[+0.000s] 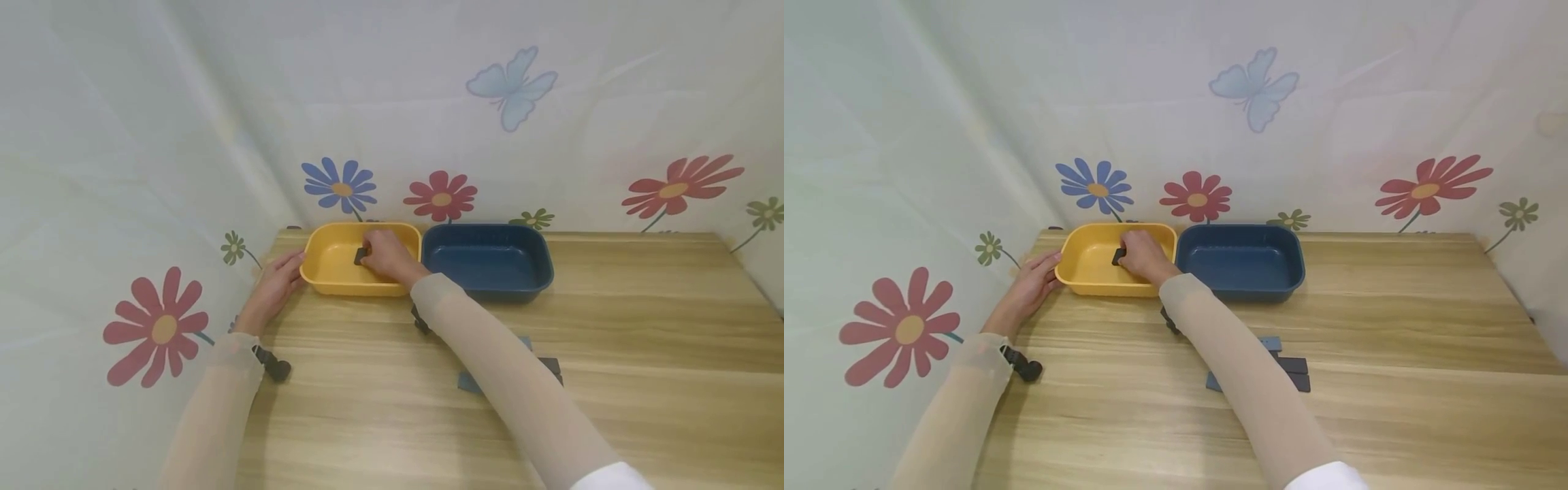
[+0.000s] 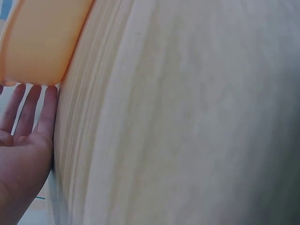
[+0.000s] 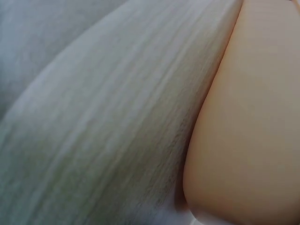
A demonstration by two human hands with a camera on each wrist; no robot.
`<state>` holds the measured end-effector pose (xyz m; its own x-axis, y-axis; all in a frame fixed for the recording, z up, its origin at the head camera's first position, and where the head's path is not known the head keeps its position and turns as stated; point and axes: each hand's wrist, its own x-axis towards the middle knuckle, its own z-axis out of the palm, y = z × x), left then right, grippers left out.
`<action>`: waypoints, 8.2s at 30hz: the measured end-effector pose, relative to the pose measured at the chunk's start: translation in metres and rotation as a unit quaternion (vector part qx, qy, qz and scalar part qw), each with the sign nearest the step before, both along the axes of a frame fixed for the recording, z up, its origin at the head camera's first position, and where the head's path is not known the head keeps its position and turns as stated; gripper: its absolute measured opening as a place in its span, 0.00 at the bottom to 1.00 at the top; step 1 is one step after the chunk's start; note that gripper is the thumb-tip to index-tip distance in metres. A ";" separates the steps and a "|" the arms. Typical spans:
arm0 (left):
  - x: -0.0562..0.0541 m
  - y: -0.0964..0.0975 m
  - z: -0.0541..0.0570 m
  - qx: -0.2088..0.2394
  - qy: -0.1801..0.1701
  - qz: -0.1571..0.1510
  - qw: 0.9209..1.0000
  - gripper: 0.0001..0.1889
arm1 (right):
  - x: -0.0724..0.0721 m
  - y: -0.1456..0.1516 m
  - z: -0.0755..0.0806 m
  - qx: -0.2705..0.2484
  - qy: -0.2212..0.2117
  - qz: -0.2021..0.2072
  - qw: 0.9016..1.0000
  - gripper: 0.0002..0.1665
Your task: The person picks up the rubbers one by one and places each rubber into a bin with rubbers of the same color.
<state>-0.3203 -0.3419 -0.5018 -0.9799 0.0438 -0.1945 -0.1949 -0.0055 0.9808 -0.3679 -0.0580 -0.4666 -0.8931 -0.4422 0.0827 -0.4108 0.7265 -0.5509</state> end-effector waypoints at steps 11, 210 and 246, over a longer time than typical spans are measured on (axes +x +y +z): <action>0.000 0.000 0.003 0.003 0.002 -0.007 1.000 0.35 | -0.001 0.000 0.001 0.023 -0.011 -0.009 1.000 0.14; -0.006 0.003 -0.002 -0.028 0.011 -0.006 1.000 0.39 | 0.078 0.132 0.055 -0.022 0.102 0.128 0.986 0.26; -0.009 0.013 0.003 -0.010 0.006 0.001 1.000 0.33 | -0.010 0.041 0.025 0.062 0.029 0.021 0.997 0.14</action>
